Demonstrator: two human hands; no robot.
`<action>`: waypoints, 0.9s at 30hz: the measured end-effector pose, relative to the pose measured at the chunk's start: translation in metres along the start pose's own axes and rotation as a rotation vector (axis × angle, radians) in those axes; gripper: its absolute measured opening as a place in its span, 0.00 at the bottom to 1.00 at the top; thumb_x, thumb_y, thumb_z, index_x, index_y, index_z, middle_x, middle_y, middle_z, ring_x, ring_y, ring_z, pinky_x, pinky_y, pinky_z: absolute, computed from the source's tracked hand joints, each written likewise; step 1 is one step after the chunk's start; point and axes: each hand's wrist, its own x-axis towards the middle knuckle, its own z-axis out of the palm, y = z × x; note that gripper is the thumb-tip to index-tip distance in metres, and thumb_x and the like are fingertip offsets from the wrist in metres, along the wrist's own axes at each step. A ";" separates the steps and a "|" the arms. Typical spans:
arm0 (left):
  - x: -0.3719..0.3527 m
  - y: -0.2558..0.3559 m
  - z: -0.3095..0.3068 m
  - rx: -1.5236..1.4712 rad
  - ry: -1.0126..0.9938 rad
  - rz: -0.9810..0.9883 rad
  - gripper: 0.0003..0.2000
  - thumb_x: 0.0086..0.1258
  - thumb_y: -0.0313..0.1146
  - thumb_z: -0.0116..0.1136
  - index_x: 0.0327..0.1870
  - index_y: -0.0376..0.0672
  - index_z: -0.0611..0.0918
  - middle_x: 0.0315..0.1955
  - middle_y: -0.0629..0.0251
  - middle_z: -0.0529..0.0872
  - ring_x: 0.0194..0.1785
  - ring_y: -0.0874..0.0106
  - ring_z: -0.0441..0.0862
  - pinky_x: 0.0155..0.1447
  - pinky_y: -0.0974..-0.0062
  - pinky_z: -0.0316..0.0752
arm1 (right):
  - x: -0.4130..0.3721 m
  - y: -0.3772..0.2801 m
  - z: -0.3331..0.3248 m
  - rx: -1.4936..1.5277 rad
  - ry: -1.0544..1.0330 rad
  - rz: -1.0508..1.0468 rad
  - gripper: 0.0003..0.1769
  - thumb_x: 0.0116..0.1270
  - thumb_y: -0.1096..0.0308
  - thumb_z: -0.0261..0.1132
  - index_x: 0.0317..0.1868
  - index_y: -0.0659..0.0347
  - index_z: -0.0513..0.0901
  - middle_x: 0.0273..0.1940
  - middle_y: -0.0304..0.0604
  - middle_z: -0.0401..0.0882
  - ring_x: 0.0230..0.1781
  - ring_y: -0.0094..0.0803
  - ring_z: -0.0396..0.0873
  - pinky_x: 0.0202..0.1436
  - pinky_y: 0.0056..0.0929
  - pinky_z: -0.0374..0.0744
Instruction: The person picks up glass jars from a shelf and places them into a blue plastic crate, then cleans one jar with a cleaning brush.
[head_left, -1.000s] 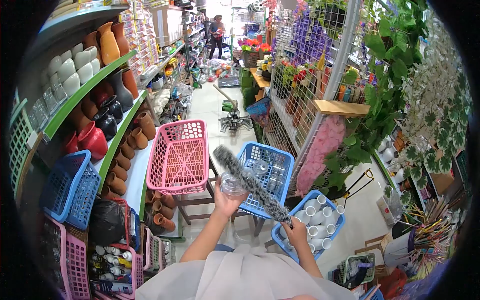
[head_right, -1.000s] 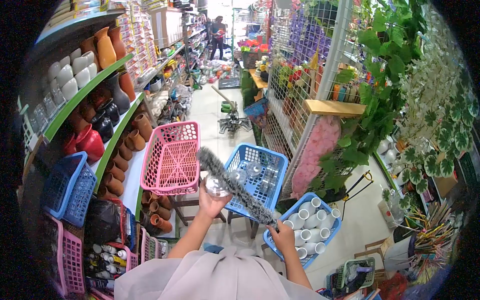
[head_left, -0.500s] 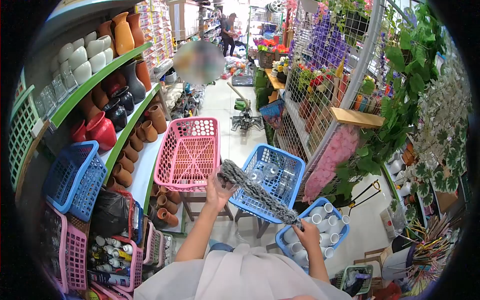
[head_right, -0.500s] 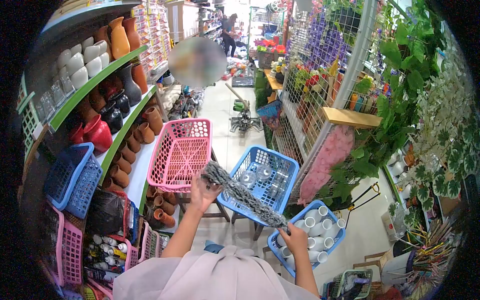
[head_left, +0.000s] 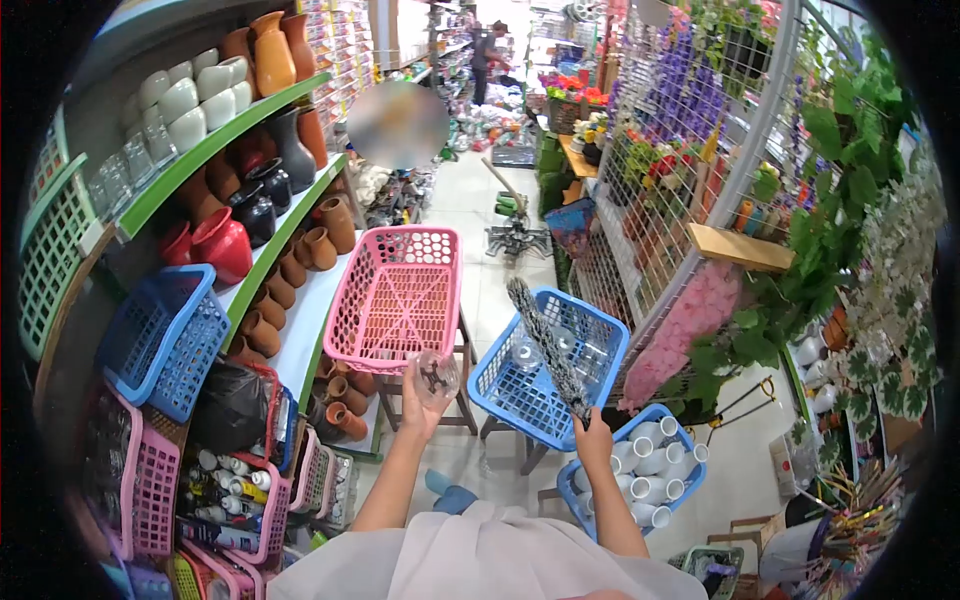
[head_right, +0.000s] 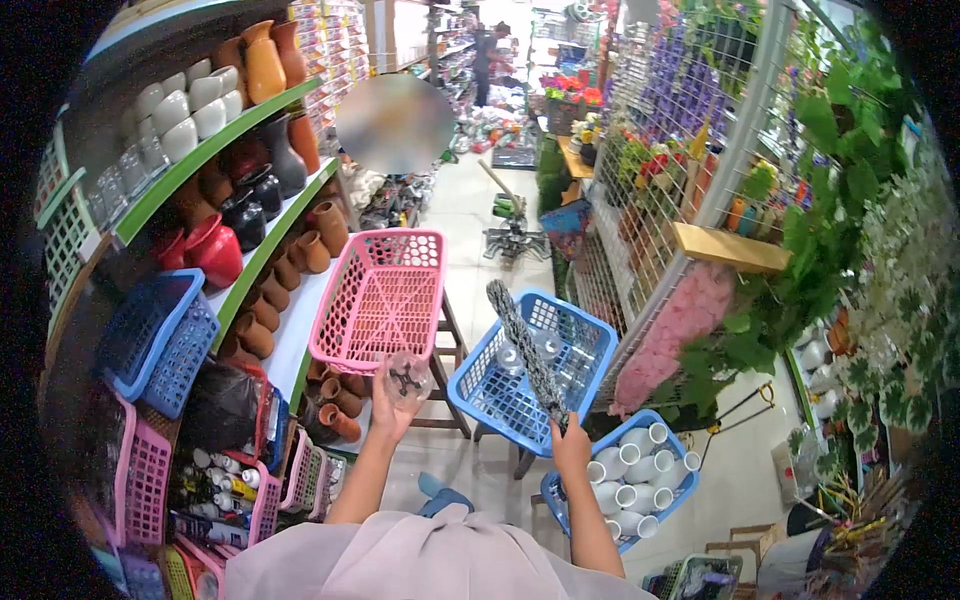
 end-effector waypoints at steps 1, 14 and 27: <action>-0.003 0.002 -0.007 -0.001 -0.025 0.000 0.21 0.73 0.54 0.48 0.57 0.50 0.76 0.50 0.67 0.81 0.54 0.68 0.78 0.59 0.62 0.76 | 0.004 -0.002 0.010 -0.049 -0.060 0.058 0.20 0.64 0.53 0.65 0.44 0.61 0.76 0.33 0.59 0.81 0.36 0.59 0.79 0.39 0.51 0.75; -0.083 0.066 -0.071 0.103 0.147 0.252 0.25 0.77 0.50 0.43 0.71 0.53 0.65 0.58 0.68 0.77 0.59 0.69 0.77 0.61 0.62 0.75 | -0.005 -0.039 0.043 -0.188 -0.003 -0.174 0.28 0.57 0.57 0.72 0.54 0.61 0.75 0.53 0.48 0.72 0.55 0.48 0.71 0.56 0.48 0.68; -0.241 0.182 -0.080 1.164 0.021 0.317 0.51 0.61 0.46 0.70 0.78 0.51 0.45 0.68 0.53 0.66 0.67 0.64 0.68 0.67 0.62 0.65 | -0.145 -0.340 0.040 0.720 -1.016 -0.922 0.45 0.51 0.62 0.78 0.68 0.58 0.65 0.63 0.50 0.69 0.59 0.43 0.73 0.62 0.38 0.73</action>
